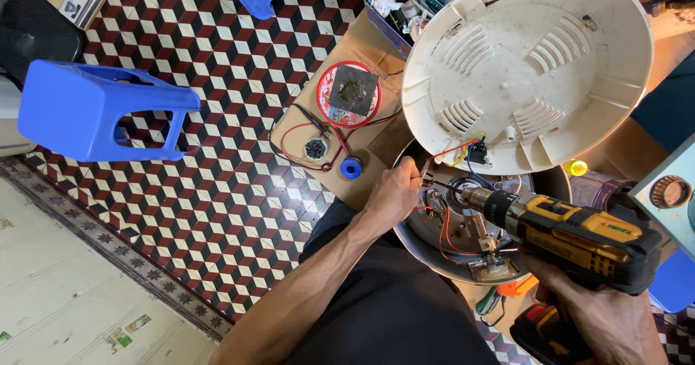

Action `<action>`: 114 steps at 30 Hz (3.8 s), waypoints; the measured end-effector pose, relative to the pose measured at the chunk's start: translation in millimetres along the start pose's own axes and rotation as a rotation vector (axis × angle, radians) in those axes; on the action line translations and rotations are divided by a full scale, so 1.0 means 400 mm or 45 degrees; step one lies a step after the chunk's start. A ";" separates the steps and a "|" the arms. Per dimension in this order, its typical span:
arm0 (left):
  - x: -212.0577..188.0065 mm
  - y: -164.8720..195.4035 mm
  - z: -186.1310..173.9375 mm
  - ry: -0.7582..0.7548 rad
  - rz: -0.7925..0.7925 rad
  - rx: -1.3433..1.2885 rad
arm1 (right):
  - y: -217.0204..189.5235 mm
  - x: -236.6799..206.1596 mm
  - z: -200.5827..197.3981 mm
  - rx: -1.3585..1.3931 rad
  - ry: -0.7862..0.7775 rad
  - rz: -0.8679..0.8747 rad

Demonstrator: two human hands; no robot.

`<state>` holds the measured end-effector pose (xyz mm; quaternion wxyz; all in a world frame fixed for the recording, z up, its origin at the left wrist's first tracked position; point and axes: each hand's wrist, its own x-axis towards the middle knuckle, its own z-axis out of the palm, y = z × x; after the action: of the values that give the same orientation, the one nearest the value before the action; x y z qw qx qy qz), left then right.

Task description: The person repairs a disassembled rice cooker on a workbench, manipulating its internal wiring and motor assembly by hand, applying liquid from a small bottle onto components, and using a cordless drill on the cooker base. They wipe parts with a tissue and continue adjusting the internal components.

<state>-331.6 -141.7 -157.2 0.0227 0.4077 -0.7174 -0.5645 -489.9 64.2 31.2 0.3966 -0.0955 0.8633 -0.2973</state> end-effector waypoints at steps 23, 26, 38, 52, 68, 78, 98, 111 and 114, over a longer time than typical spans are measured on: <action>0.010 0.002 -0.011 0.019 0.062 0.000 | -0.028 0.035 0.025 -0.102 0.031 0.217; 0.010 0.002 -0.008 0.002 0.017 -0.035 | -0.030 0.039 0.027 -0.030 -0.045 0.051; 0.012 0.000 -0.013 0.016 0.067 -0.012 | -0.074 0.048 0.032 -0.189 -0.049 0.104; 0.006 0.023 -0.024 0.051 0.019 -0.075 | -0.237 0.014 0.057 -0.753 -0.195 0.085; 0.000 -0.014 -0.024 0.073 0.276 -0.199 | -0.364 0.086 0.065 -1.512 -0.652 -0.295; -0.014 -0.002 -0.042 0.092 0.310 -0.260 | -0.428 0.028 0.101 -1.228 -0.512 -0.108; -0.016 -0.022 -0.047 0.058 0.282 -0.304 | -0.416 0.036 0.127 -1.484 -0.599 -0.165; -0.022 -0.015 -0.051 0.064 0.211 -0.262 | -0.417 0.065 0.134 -1.317 -0.647 -0.151; -0.023 -0.011 -0.052 0.080 0.237 -0.238 | -0.416 0.059 0.135 -1.383 -0.577 -0.180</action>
<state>-312.8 -152.8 -149.5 0.1354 0.3528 -0.6953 -0.6114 -477.2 -102.8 87.0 0.4445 -0.4031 0.7772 0.1893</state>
